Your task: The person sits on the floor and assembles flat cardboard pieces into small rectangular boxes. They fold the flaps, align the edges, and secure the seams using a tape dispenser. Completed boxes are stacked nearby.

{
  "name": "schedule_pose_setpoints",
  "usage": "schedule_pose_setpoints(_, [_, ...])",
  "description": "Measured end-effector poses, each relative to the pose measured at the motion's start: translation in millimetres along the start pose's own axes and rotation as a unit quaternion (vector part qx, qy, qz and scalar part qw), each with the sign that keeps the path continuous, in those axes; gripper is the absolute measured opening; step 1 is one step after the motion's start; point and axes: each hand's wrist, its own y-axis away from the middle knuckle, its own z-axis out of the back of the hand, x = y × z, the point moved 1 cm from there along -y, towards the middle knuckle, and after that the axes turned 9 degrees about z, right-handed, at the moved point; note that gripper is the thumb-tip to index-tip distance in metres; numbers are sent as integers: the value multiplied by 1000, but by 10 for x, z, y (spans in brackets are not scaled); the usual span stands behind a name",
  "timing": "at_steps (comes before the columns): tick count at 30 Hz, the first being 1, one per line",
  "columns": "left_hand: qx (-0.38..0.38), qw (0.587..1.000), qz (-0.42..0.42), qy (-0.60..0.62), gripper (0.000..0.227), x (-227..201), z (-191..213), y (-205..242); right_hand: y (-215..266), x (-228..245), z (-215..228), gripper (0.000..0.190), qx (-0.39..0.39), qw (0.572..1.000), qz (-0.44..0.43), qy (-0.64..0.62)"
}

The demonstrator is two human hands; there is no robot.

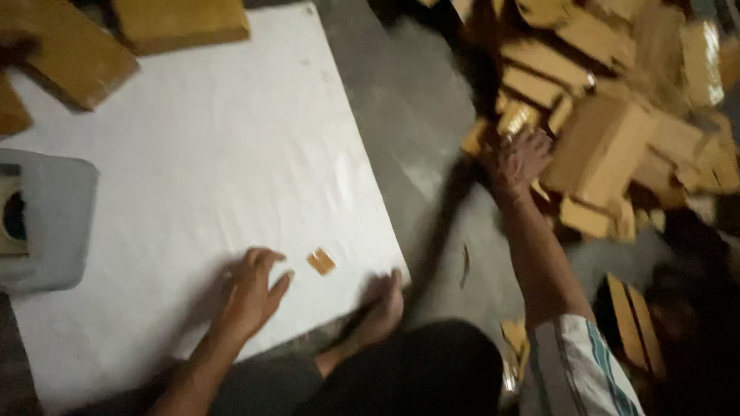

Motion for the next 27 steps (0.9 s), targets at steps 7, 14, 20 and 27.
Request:
schedule_pose_setpoints(7, [37, 999, 28, 13, 38, -42, 146, 29, -666, -174, -520, 50, 167, 986, -20, -3])
schedule_pose_setpoints(14, [62, 990, 67, 107, 37, -86, 191, 56, -581, -560, 673, 31, 53, 993, 94, -55])
schedule_pose_setpoints(20, [112, 899, 55, 420, 48, -90, 299, 54, 371, -4, 2451, 13, -156, 846, 82, -503])
schedule_pose_setpoints(27, [119, 696, -129, 696, 51, 66, 434, 158, 1349, 1997, 3040, 22, 91, 445, -188, -871])
